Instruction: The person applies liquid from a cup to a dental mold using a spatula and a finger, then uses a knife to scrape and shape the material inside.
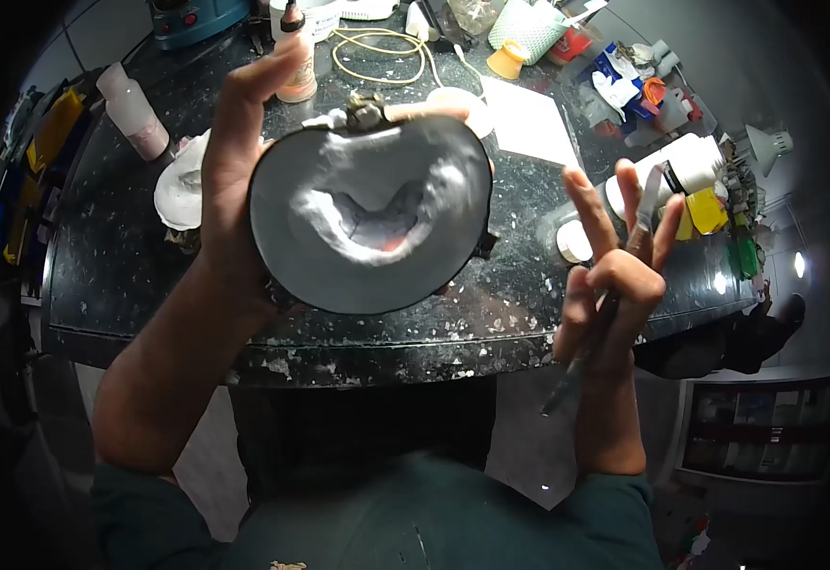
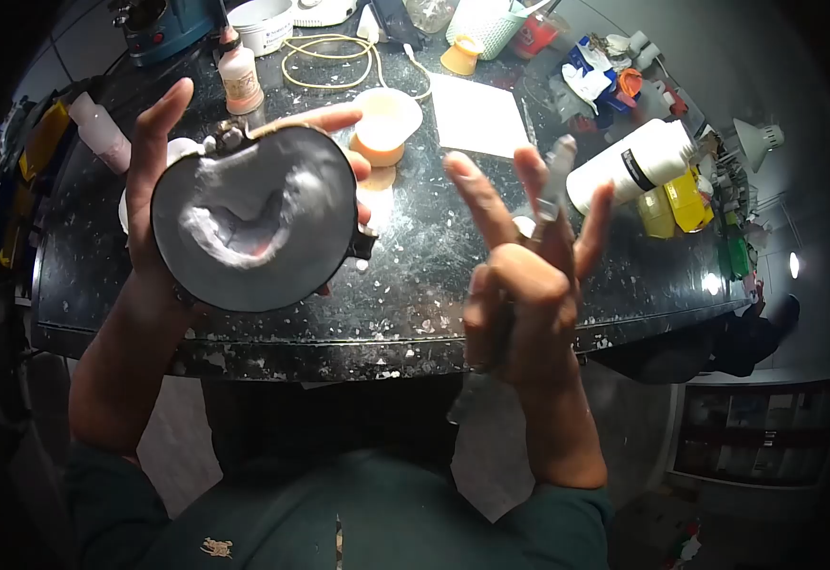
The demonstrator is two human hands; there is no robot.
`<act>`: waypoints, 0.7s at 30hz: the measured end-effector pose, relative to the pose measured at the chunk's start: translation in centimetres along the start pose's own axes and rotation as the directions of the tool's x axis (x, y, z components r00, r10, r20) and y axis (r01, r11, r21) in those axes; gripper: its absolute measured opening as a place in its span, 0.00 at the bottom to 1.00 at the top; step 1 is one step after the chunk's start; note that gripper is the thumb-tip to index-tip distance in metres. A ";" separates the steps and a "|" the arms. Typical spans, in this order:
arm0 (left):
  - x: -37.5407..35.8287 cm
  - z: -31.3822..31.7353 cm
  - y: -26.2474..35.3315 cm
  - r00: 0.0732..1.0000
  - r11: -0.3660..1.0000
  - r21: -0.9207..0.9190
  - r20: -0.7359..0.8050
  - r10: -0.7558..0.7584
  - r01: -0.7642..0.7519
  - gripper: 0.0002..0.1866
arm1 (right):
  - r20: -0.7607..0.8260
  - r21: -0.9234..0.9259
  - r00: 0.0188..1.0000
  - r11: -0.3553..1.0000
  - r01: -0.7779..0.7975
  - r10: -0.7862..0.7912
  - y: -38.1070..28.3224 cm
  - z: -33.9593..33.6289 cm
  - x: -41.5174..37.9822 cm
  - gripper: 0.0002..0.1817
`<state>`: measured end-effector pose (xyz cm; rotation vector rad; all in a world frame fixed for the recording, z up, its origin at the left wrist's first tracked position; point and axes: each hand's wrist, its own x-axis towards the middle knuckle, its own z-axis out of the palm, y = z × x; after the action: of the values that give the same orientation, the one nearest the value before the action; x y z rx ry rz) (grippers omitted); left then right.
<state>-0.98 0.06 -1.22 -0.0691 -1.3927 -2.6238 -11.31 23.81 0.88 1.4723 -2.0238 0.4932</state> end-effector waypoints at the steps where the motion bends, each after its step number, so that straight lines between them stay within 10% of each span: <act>1: 0.0 0.0 0.1 1.000 1.000 0.011 0.001 0.013 -0.013 0.55 | -0.044 0.046 0.998 0.998 0.046 -0.044 -0.3 0.5 0.5 0.06; 10: 0.1 0.0 0.5 0.988 0.982 0.118 -0.041 0.150 -0.144 0.53 | -0.121 0.085 0.985 0.988 0.131 -0.121 0.7 3.0 0.9 0.12; 15: 0.0 -0.1 0.6 0.973 0.970 0.149 -0.097 0.209 -0.193 0.51 | -0.228 0.611 0.865 0.757 -0.232 0.448 0.1 -0.3 -0.7 0.44; 21: 0.0 0.4 0.1 0.924 0.850 0.448 -0.118 0.363 -0.277 0.51 | -0.041 0.927 0.906 0.354 -0.122 0.420 -1.5 0.3 2.0 0.17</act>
<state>-0.96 0.37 -0.94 0.0157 -1.6762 -1.9535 -10.41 21.62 1.86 1.4173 -1.7731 2.1442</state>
